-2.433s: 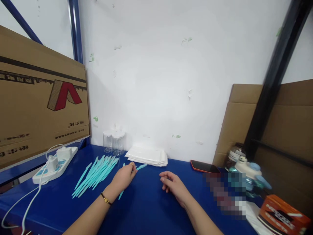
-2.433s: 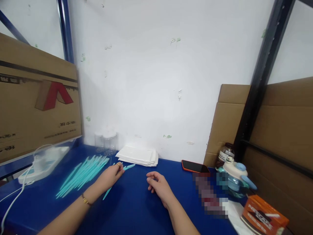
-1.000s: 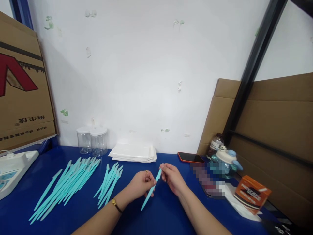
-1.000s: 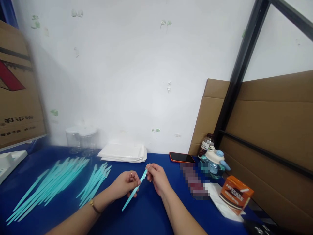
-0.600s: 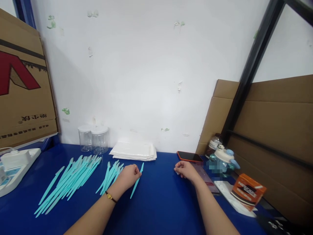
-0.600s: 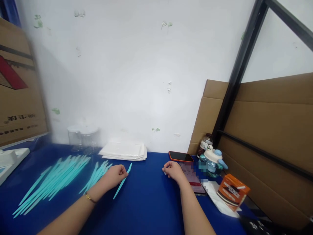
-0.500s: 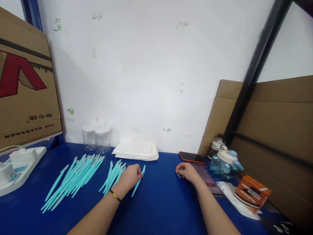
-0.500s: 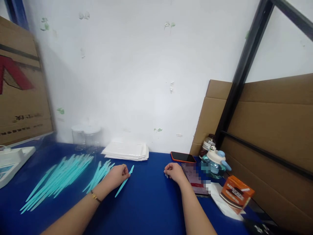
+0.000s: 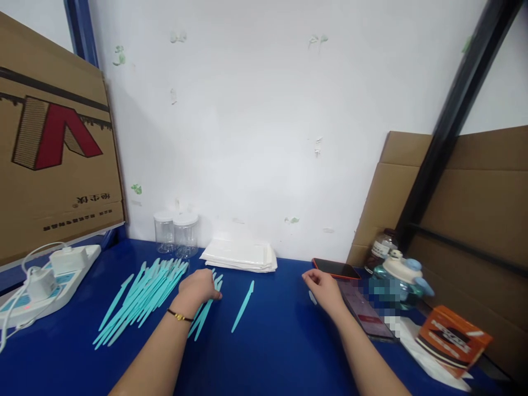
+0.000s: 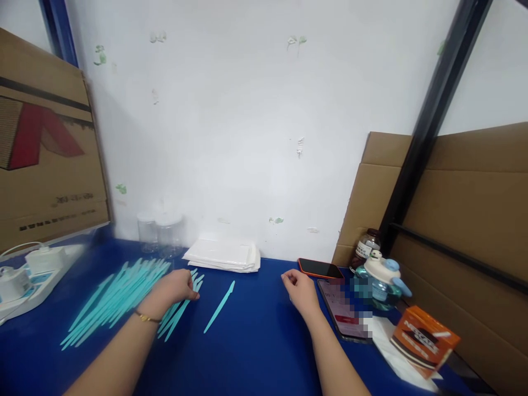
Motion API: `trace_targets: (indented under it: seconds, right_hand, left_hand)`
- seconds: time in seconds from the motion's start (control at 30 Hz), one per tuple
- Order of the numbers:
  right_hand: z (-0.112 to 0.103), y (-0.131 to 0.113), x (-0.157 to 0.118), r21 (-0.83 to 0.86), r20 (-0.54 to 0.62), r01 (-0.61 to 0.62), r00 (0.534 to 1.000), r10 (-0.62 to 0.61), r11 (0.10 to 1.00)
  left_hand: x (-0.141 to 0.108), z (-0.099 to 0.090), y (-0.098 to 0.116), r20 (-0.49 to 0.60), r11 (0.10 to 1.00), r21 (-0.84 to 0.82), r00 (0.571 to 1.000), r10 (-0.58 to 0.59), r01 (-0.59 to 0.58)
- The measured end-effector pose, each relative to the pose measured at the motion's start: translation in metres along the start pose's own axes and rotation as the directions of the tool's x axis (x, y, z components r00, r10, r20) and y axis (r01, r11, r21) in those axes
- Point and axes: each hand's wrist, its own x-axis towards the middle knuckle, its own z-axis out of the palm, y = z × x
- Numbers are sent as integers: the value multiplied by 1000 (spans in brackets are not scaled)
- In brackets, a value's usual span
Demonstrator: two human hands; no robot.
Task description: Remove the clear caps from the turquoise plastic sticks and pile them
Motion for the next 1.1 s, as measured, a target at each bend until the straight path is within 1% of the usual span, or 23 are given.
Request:
trace_targets:
  seconds: [0.17,0.37,0.47,0.5,0.53,0.57,0.6,0.63,0.67,0.7,0.73,0.77,0.83,0.9,1.03,1.1]
  right_hand:
    - [8,-12,-7,34,64,20,998,-22,999]
    - [10,-18,-10,86,125,7,992,-17,996]
    - [9,-23,-12,144,132,-7,991,-12,990]
    - [10,-27,-13,194,145,-29,989,0,981]
    - [11,-31,-15,264,175,-65,984,18,962]
    - [12,-37,-17,350,219,-112,975,35,930]
    - [15,-43,-20,441,273,-168,961,47,882]
    - [18,-49,-23,525,326,-225,944,50,821]
    - [21,-55,-26,596,366,-269,930,42,756]
    - [25,-61,-28,647,392,-299,920,30,702]
    - [28,-65,-31,680,407,-316,913,18,661]
    - [30,-69,-33,701,415,-325,910,8,635]
    - [32,-72,-35,714,420,-328,907,-5,619]
    - [32,-74,-36,714,419,-313,908,-23,627]
    - [32,-76,-38,717,410,-267,909,-80,644]
    - [30,-74,-35,738,385,-269,921,-59,619]
  left_hand:
    - [-6,2,9,-21,1000,17,1000,-17,18]
    - [-1,5,3,-41,1000,-30,999,-6,4]
    - [0,2,3,-74,998,-53,997,25,-29]
    - [-1,2,7,-85,994,-82,994,67,-74]
    - [-4,3,12,-89,980,-140,987,131,-142]
    - [-8,5,20,-85,947,-230,974,211,-225]
    - [-13,9,30,-73,888,-339,950,305,-311]
    - [-18,14,40,-54,806,-460,918,393,-372]
    - [-24,19,52,-29,730,-560,890,456,-392]
    - [-30,25,62,11,680,-622,865,502,-387]
    - [-36,31,72,45,654,-667,858,512,-356]
    - [-40,35,80,82,645,-694,855,513,-321]
    - [-47,40,89,134,647,-718,860,492,-259]
    - [-49,41,93,151,647,-725,861,486,-238]
    - [-50,39,92,144,635,-731,853,501,-250]
    - [-50,39,91,151,639,-725,846,511,-256]
